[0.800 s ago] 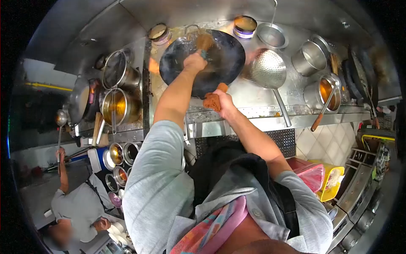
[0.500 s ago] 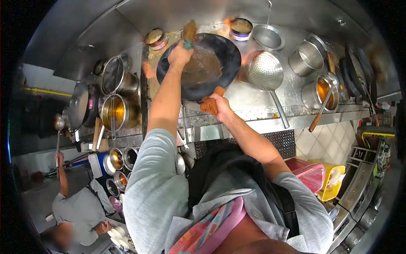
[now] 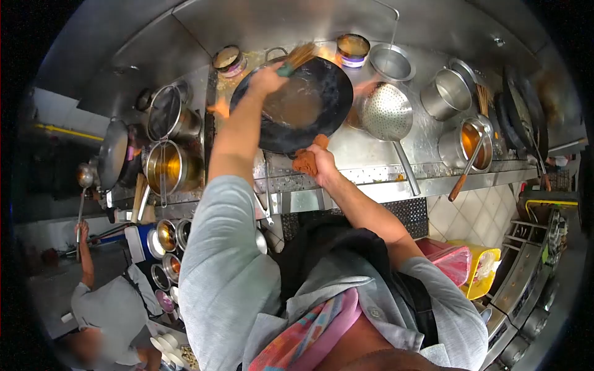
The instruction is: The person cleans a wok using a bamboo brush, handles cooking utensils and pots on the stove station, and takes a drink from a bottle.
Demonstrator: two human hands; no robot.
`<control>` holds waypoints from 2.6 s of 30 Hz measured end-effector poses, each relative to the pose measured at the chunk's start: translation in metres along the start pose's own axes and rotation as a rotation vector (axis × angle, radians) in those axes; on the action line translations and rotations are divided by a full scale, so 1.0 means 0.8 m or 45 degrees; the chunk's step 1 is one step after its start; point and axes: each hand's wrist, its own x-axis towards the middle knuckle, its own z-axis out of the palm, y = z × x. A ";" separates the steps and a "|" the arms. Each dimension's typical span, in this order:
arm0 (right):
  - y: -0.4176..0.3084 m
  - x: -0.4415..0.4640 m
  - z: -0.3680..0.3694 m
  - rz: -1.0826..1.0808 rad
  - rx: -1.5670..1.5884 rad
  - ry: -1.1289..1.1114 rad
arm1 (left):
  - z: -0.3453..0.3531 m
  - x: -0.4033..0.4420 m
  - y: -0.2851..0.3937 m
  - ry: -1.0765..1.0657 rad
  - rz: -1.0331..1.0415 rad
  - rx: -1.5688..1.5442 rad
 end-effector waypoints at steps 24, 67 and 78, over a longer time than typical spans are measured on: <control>0.007 0.021 -0.004 -0.126 0.080 0.075 | -0.060 -0.073 -0.026 0.057 -0.171 0.106; 0.041 -0.190 -0.002 0.549 0.974 -0.644 | -0.327 -0.341 0.198 -0.196 0.617 1.084; 0.048 -0.171 -0.002 0.497 0.397 -0.435 | -0.325 -0.380 0.073 -0.030 0.204 0.624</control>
